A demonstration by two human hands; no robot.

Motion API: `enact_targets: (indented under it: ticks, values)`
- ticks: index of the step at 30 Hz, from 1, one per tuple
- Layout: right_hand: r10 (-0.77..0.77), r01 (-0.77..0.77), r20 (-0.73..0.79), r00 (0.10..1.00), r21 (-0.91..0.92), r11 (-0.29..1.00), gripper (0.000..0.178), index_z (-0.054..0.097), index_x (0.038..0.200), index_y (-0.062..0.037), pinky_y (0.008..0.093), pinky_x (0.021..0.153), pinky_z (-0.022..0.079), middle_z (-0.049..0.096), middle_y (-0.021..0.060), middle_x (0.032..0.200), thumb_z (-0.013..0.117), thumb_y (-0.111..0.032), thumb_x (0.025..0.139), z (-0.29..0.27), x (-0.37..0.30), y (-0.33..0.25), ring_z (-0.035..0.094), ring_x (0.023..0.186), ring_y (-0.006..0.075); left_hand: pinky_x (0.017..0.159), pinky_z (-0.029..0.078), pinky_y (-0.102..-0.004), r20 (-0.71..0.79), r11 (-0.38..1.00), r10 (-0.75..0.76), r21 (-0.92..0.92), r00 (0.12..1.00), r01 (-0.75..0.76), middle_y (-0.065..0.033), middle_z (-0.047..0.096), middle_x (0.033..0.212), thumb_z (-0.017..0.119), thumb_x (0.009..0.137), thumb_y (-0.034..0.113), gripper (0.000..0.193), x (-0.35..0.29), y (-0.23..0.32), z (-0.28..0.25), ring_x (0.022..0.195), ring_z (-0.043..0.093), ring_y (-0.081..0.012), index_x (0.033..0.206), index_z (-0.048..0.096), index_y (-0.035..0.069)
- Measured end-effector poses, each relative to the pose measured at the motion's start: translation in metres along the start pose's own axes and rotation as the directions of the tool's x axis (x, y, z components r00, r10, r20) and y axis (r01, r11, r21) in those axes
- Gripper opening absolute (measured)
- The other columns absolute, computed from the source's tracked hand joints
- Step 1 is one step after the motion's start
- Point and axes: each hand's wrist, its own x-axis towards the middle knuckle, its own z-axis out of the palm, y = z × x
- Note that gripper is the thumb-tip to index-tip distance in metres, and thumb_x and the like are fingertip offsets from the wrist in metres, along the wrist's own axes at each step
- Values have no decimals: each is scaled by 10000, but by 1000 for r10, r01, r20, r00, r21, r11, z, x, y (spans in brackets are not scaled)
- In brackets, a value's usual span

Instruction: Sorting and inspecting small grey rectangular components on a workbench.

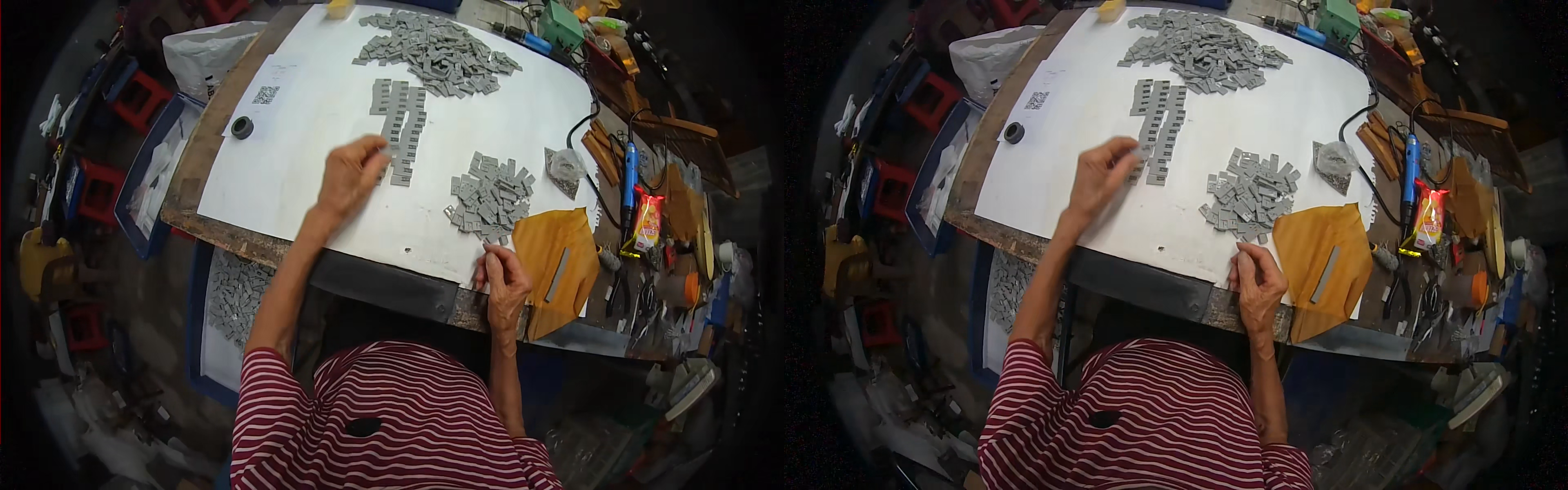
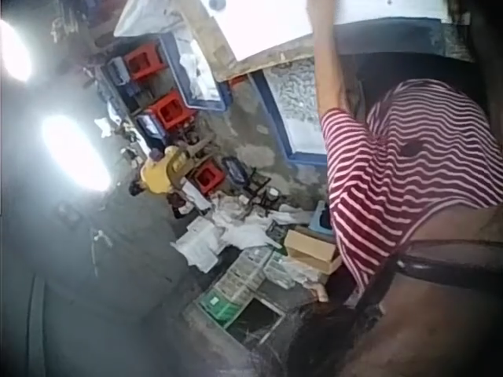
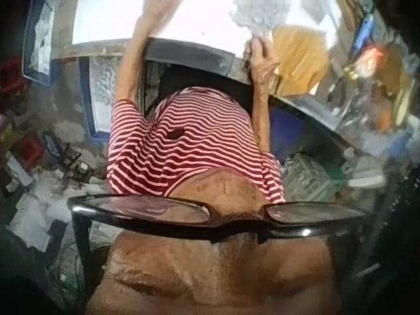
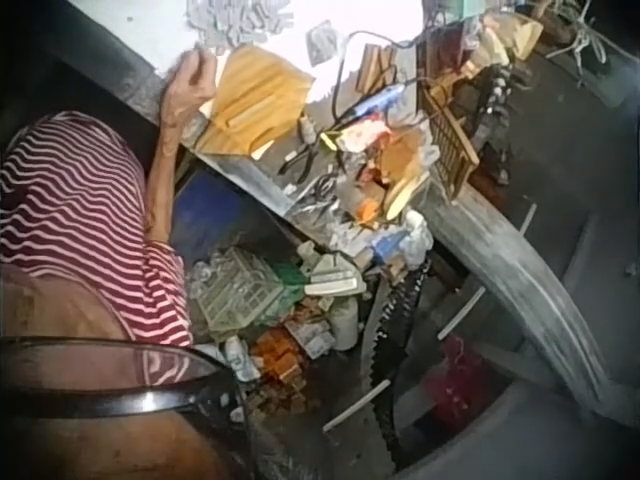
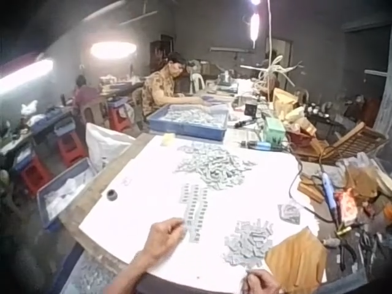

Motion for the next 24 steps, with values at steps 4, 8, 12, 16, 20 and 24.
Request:
enact_targets:
  ticks: [4, 8, 12, 16, 20, 24]
  values:
    - [-116, 111, -41, 992, -94, 989, 105, 563, 936, 37, 196, 505, 391, 531, 36, 729, 493, -11, 873, 3, -9, 5, 479, 579, 71, 582, 452, -277, -59, 993, 14, 114, 998, -8, -127, 614, 703, 595, 768, 107, 184, 35, -34, -12, 603, 567, -165, 900, 619, -19]
    - [-205, 195, 0, 979, -311, 930, 116, 567, 929, 47, 224, 516, 388, 519, 61, 762, 509, 23, 831, 1, -8, 18, 479, 579, 98, 647, 472, -328, -92, 968, 11, 250, 996, 12, -152, 617, 774, 609, 749, 100, 183, 49, -59, -9, 691, 599, -255, 892, 624, -13]
    - [-183, 176, 5, 983, -301, 937, 119, 569, 925, 49, 229, 548, 396, 523, 73, 763, 513, 22, 824, 0, -7, 19, 486, 608, 118, 650, 474, -309, -105, 936, 107, 346, 989, -64, -134, 614, 781, 623, 744, 109, 190, 54, -68, -3, 689, 595, -228, 893, 631, -10]
    - [-207, 200, 13, 978, -328, 923, 126, 569, 927, 50, 237, 586, 406, 529, 82, 771, 520, 29, 813, 0, -8, 17, 500, 643, 138, 650, 472, -291, -106, 924, 139, 373, 985, -90, -116, 605, 781, 633, 735, 109, 200, 54, -70, -2, 673, 585, -200, 896, 634, -10]
    - [-211, 207, 26, 977, -327, 922, 132, 570, 928, 50, 239, 593, 412, 534, 90, 772, 523, 37, 805, 0, -7, 18, 506, 647, 145, 652, 471, -286, -115, 934, 111, 350, 987, -64, -114, 606, 783, 635, 731, 101, 199, 52, -67, -4, 670, 581, -189, 895, 633, -12]
    - [-207, 206, 34, 978, -331, 921, 132, 571, 925, 49, 242, 603, 419, 542, 97, 776, 524, 41, 802, 0, -6, 15, 519, 658, 154, 646, 466, -273, -127, 956, 95, 289, 987, -55, -104, 599, 769, 634, 724, 85, 180, 54, -60, -3, 664, 568, -163, 870, 624, -19]
